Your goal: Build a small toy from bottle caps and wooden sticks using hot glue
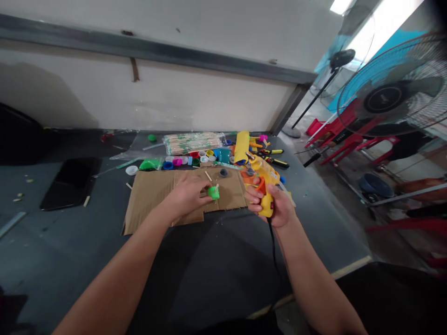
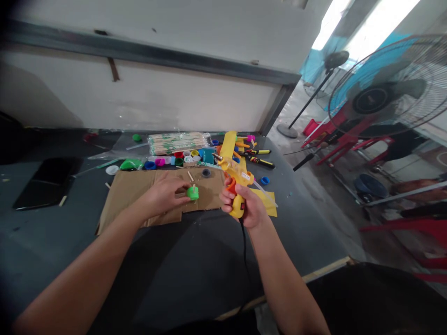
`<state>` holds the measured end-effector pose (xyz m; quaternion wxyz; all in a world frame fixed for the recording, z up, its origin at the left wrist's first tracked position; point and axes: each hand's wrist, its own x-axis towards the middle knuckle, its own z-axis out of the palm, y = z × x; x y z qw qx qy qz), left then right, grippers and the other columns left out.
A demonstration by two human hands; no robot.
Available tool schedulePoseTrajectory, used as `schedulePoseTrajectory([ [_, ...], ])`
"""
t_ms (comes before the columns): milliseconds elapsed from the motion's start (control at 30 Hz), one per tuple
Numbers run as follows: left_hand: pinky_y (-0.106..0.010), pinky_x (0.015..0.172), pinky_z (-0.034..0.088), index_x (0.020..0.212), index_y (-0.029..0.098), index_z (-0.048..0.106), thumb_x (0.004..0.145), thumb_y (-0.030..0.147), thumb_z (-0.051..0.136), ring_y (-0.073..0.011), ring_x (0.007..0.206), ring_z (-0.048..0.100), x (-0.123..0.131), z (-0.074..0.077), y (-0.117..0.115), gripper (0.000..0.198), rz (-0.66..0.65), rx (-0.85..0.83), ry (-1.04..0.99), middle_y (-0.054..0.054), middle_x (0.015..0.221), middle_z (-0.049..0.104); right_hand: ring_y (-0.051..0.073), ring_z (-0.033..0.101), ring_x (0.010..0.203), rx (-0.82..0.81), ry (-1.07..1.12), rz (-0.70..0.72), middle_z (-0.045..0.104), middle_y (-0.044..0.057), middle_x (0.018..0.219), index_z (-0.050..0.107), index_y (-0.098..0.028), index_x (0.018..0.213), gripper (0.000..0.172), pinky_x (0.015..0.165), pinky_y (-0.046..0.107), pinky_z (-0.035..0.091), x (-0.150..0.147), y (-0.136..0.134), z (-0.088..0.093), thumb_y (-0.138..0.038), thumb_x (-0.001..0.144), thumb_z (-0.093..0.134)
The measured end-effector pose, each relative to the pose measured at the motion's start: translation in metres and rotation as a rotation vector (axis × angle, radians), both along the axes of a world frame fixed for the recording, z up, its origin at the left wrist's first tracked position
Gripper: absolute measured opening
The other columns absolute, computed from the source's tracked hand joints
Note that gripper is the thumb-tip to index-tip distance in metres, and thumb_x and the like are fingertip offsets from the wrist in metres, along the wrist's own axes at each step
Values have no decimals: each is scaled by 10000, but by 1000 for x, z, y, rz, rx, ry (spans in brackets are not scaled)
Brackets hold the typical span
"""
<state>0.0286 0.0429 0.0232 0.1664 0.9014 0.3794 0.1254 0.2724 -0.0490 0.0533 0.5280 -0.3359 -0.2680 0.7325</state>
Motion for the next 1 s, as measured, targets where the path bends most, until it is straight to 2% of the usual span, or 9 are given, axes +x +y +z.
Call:
schedulePoseTrajectory([
  [167, -514, 1048, 286, 1014, 203, 646, 817, 378, 658, -238, 962, 620, -2, -2, 3, 264, 2, 22, 21, -51, 939, 695, 113, 518, 653, -63, -296, -72, 548, 4, 750, 660, -176, 821, 277, 456, 199, 458, 1, 1, -17, -330, 631, 792],
  [333, -495, 1006, 320, 1032, 205, 646, 831, 419, 615, -243, 897, 619, -2, -5, 9, 295, -41, 23, 32, -45, 876, 691, 114, 557, 671, -61, -586, -86, 653, 58, 913, 701, -160, 866, 278, 449, 197, 455, 10, 1, -21, -310, 646, 784],
  [467, -407, 885, 394, 979, 192, 645, 835, 410, 602, -235, 882, 610, -1, -6, 10, 264, -66, 26, -20, -61, 890, 683, 90, 509, 545, -101, -742, -31, 639, 48, 766, 693, -157, 807, 240, 420, 213, 395, 7, 1, -26, -355, 684, 752],
  [633, -405, 844, 400, 1007, 188, 640, 846, 421, 589, -235, 866, 597, -1, -6, 10, 288, -69, 29, 0, -68, 875, 674, 72, 472, 426, -93, -902, 29, 526, -8, 580, 674, -149, 736, 275, 407, 237, 333, -1, -1, -26, -421, 779, 663],
  [800, -398, 849, 400, 1000, 201, 627, 851, 428, 587, -224, 880, 602, -2, -6, 10, 275, -82, 32, -21, -61, 905, 680, 72, 475, 405, -75, -987, 24, 507, -24, 535, 663, -154, 708, 290, 411, 239, 335, -7, -1, -25, -429, 797, 640],
  [1000, -398, 855, 408, 984, 200, 629, 835, 420, 604, -227, 874, 613, -1, -6, 10, 267, -76, 43, -21, -58, 895, 684, 77, 471, 394, -91, -952, -17, 544, -6, 545, 664, -162, 676, 307, 384, 235, 345, -10, 1, -30, -451, 777, 669],
])
